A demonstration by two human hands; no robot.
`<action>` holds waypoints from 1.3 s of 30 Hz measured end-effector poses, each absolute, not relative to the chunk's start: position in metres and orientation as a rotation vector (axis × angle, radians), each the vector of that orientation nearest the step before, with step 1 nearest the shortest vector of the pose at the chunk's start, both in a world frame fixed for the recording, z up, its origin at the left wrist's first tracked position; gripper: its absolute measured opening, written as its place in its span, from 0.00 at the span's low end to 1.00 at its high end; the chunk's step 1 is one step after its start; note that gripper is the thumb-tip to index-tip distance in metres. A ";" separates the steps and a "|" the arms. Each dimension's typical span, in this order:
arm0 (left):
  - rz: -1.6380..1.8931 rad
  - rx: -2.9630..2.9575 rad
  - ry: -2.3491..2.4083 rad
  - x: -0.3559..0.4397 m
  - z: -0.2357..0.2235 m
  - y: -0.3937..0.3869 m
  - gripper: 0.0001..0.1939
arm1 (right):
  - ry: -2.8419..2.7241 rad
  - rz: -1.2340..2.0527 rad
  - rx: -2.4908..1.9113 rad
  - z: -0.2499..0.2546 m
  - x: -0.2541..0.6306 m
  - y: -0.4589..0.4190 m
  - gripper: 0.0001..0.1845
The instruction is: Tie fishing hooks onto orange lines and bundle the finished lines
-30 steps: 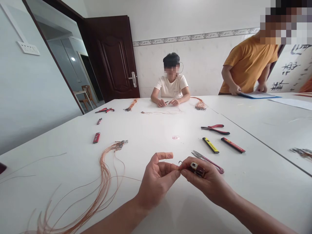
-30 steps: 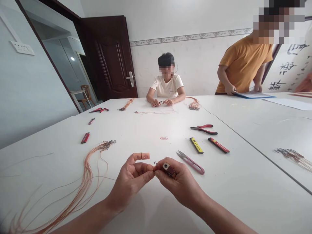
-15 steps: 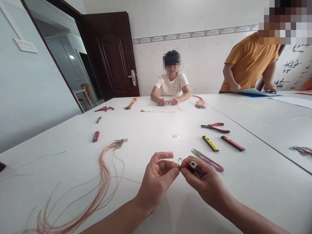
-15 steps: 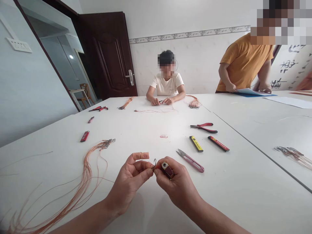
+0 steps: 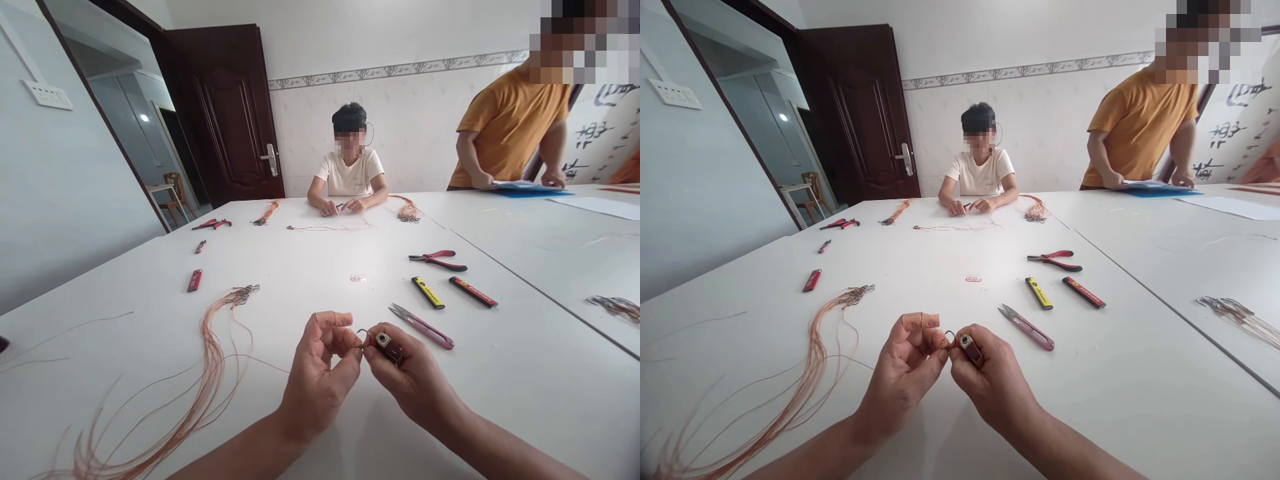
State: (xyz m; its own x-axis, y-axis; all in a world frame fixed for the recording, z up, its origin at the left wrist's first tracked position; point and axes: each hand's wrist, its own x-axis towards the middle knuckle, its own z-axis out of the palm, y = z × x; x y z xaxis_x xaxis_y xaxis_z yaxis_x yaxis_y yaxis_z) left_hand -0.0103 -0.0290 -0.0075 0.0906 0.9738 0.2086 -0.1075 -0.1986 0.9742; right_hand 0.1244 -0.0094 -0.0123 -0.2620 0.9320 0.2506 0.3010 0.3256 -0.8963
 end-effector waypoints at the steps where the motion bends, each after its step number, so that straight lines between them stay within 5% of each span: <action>1: 1.325 1.300 0.953 -0.010 -0.006 -0.028 0.14 | -1.750 0.981 -1.099 -0.012 0.125 -0.009 0.09; 23: 1.354 1.068 1.034 -0.018 0.008 -0.021 0.15 | -1.618 1.598 -1.110 -0.013 0.135 -0.004 0.22; 39: 1.290 1.081 1.027 -0.016 0.007 -0.023 0.16 | -1.328 1.639 -1.155 -0.019 0.126 -0.004 0.25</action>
State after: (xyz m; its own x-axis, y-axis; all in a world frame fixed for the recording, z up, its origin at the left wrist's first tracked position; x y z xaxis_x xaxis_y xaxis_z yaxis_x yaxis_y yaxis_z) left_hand -0.0160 -0.0234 0.0066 0.0274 0.9994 0.0188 -0.2052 -0.0128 0.9786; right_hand 0.1260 -0.0037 -0.0192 -0.3393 0.9194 -0.1989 0.0039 -0.2101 -0.9777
